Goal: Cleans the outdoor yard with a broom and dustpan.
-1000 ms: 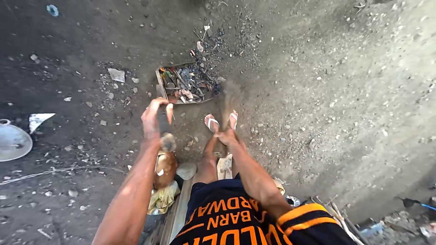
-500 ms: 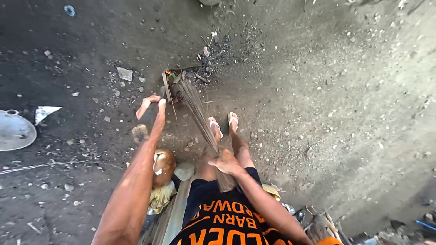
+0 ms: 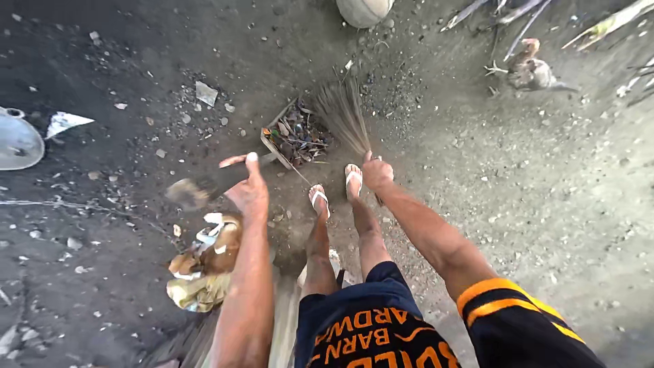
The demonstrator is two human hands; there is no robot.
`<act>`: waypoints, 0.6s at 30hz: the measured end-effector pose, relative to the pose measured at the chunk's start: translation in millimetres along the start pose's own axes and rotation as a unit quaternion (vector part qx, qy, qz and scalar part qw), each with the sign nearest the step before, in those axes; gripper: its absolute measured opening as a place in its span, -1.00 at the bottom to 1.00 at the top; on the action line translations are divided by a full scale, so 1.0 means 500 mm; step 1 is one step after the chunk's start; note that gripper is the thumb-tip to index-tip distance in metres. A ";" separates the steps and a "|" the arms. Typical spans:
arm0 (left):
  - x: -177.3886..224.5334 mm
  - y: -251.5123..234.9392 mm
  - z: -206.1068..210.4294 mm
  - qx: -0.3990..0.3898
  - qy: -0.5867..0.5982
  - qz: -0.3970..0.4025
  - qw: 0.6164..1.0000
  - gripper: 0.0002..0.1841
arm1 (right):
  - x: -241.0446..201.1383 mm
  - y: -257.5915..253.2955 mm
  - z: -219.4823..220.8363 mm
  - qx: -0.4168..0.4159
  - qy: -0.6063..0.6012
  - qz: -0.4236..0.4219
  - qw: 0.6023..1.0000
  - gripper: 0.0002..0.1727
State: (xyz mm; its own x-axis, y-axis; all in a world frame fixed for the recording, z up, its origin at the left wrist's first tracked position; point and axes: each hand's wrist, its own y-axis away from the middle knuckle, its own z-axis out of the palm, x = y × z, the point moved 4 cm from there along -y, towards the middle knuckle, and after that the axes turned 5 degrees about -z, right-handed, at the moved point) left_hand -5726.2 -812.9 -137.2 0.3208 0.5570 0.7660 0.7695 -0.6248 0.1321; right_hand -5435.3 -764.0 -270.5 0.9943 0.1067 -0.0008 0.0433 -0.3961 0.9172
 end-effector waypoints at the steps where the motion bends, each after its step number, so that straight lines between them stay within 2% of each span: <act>1: 0.006 0.010 0.024 -0.003 -0.008 -0.003 1.000 -0.64 | -0.010 0.016 0.035 -0.010 0.013 -0.018 1.000 -0.22; 4: 0.024 0.024 0.073 -0.007 0.000 0.006 1.000 -0.66 | -0.013 0.092 0.111 -0.079 0.034 -0.054 0.995 -0.15; 7: 0.024 0.024 0.071 -0.005 -0.021 -0.002 1.000 -0.65 | 0.016 0.179 0.121 -0.142 0.038 -0.046 0.988 0.04; 9: 0.013 0.018 0.062 -0.020 -0.056 -0.020 0.998 -0.61 | 0.059 0.232 0.104 -0.153 0.029 -0.045 0.987 0.09; 14: -0.022 0.004 0.040 -0.017 -0.065 -0.021 0.998 -0.61 | 0.192 0.289 0.026 -0.116 0.009 -0.038 0.992 0.02; 18: -0.023 0.000 0.042 -0.025 -0.065 -0.038 0.997 -0.62 | 0.230 0.208 -0.078 -0.041 0.015 -0.018 0.999 0.00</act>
State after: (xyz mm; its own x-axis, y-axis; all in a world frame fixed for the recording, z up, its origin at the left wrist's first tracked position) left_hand -5718.3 -807.8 -159.1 0.3341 0.6673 0.6657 0.7670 -0.6030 0.2194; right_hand -5320.0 -757.1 -159.7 0.9888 0.1474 -0.0238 0.0698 -0.3155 0.9464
